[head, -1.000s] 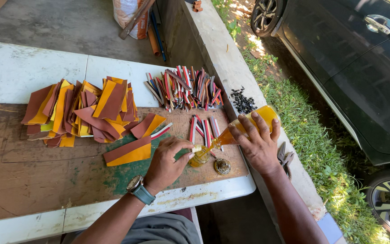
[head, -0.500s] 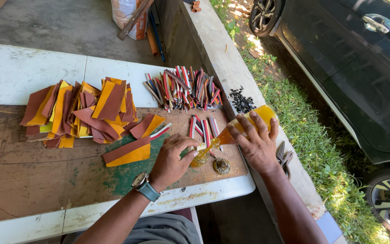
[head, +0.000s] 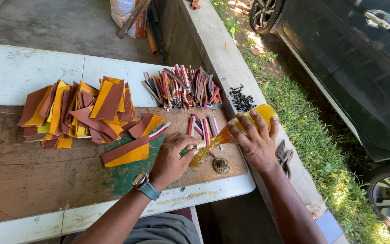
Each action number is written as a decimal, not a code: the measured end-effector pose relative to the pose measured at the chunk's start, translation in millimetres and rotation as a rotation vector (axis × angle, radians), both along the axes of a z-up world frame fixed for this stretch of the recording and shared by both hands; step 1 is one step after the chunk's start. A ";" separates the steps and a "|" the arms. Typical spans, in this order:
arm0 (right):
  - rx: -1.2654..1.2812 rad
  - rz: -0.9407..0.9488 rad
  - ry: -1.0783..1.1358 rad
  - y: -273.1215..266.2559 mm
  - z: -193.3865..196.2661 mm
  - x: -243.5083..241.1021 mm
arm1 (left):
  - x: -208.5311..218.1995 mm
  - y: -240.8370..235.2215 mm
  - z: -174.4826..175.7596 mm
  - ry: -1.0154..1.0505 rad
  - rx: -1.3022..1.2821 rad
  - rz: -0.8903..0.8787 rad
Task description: The person assembles small leather pieces by hand, aligning and pressing together yellow, brown, and striped strips. They occasionally pour a yellow liquid from a bottle into a small container and use a brush to apply it to the leather edges before joining them.
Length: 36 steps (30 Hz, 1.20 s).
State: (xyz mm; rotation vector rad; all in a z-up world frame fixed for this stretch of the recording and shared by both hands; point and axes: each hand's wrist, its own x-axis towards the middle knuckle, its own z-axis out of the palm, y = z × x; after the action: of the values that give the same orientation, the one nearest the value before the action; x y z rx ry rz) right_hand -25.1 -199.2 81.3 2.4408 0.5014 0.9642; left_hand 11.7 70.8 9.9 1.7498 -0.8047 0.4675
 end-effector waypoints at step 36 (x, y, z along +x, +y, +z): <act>-0.151 -0.005 -0.028 4.7 23.4 0.8 | -3.0 0.1 7.7 0.106 -0.155 -0.096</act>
State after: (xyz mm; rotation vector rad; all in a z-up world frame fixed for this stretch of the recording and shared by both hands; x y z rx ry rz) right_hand -24.2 -194.5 104.8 2.2899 0.5378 0.9222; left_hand 8.7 71.0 17.5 1.5720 -0.7534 0.3596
